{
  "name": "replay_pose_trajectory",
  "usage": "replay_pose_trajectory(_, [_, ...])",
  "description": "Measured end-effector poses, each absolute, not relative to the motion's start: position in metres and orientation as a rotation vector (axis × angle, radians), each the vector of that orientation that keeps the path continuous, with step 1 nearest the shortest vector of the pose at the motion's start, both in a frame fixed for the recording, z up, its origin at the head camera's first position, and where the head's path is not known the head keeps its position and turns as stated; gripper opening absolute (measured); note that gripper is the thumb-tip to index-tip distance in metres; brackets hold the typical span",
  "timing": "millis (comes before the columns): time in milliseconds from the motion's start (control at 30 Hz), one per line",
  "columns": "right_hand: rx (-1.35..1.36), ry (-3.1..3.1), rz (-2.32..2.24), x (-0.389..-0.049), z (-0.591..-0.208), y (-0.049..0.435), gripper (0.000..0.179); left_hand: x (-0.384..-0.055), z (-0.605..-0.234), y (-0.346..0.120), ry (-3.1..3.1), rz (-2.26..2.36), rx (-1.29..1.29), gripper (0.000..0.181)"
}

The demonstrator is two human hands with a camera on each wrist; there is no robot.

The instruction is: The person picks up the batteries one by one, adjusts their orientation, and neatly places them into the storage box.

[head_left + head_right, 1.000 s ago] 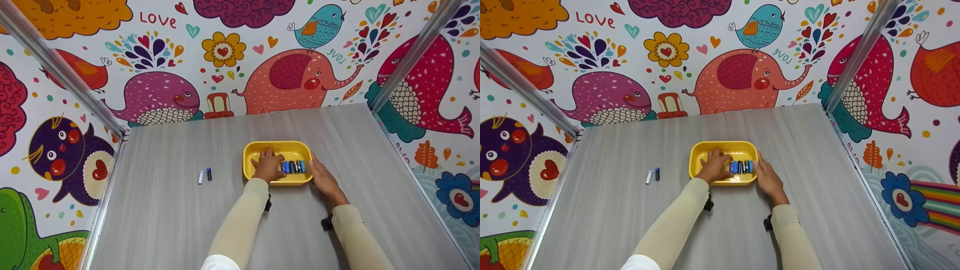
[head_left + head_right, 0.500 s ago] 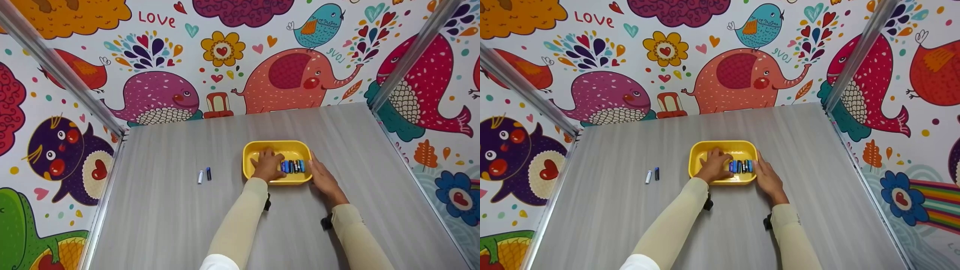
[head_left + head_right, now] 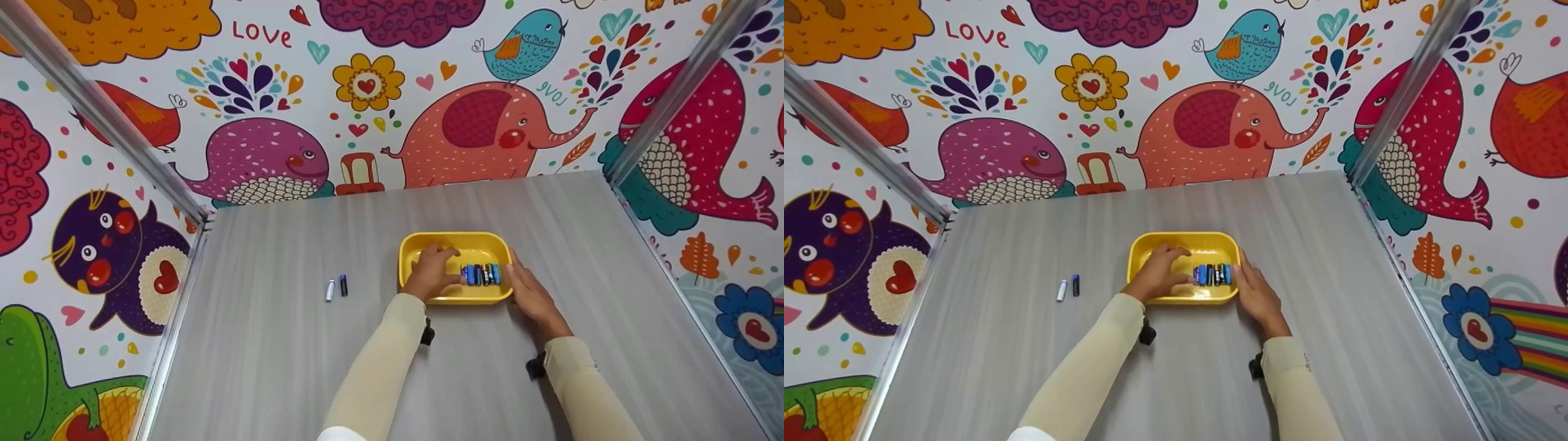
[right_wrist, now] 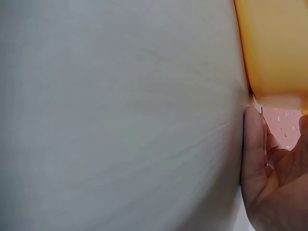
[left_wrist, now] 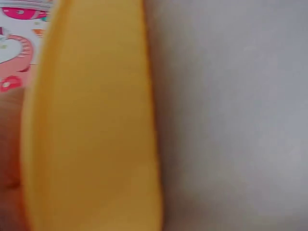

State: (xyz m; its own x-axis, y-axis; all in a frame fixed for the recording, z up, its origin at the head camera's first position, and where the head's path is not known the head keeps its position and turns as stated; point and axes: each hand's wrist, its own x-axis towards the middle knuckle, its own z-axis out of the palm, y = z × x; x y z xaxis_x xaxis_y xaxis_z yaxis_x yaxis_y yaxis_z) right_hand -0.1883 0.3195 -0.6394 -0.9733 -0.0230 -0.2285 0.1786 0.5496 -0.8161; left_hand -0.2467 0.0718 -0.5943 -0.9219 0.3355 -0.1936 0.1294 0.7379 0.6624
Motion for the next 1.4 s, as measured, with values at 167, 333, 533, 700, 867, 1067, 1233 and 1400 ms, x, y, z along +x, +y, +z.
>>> replay_pose_trajectory(167, [0.105, 2.566, -1.407, -0.188, -0.639, 0.320, 0.065, -0.239, -0.566, 0.054, 2.664, 1.117, 0.422, 0.048])
replay_pose_trajectory(333, [0.177, 2.516, -1.381, -0.188, -0.637, 0.319, 0.068, -0.237, -0.532, 0.023, 2.766, 1.143, 0.476, 0.048])
replay_pose_trajectory(533, [0.183, 2.496, -1.370, -0.190, -0.637, 0.318, 0.070, -0.246, -0.507, -0.033, 2.871, 1.129, 0.402, 0.049])
replay_pose_trajectory(700, [0.146, 2.559, -1.347, -0.188, -0.639, 0.322, 0.068, -0.250, -0.508, -0.082, 2.905, 1.102, 0.346, 0.049])
replay_pose_trajectory(867, [0.133, 2.567, -1.329, -0.187, -0.638, 0.322, 0.067, -0.246, -0.518, -0.123, 2.868, 1.045, 0.281, 0.053])
replay_pose_trajectory(1067, [0.126, 2.575, -1.336, -0.188, -0.638, 0.322, 0.066, -0.237, -0.540, -0.163, 2.834, 0.974, 0.238, 0.056])
replay_pose_trajectory(1233, [0.138, 2.563, -1.336, -0.188, -0.639, 0.322, 0.065, -0.229, -0.565, -0.184, 2.805, 0.921, 0.227, 0.057])
replay_pose_trajectory(1400, [0.159, 2.547, -1.334, -0.188, -0.638, 0.321, 0.065, -0.220, -0.588, -0.195, 2.789, 0.869, 0.159, 0.064])
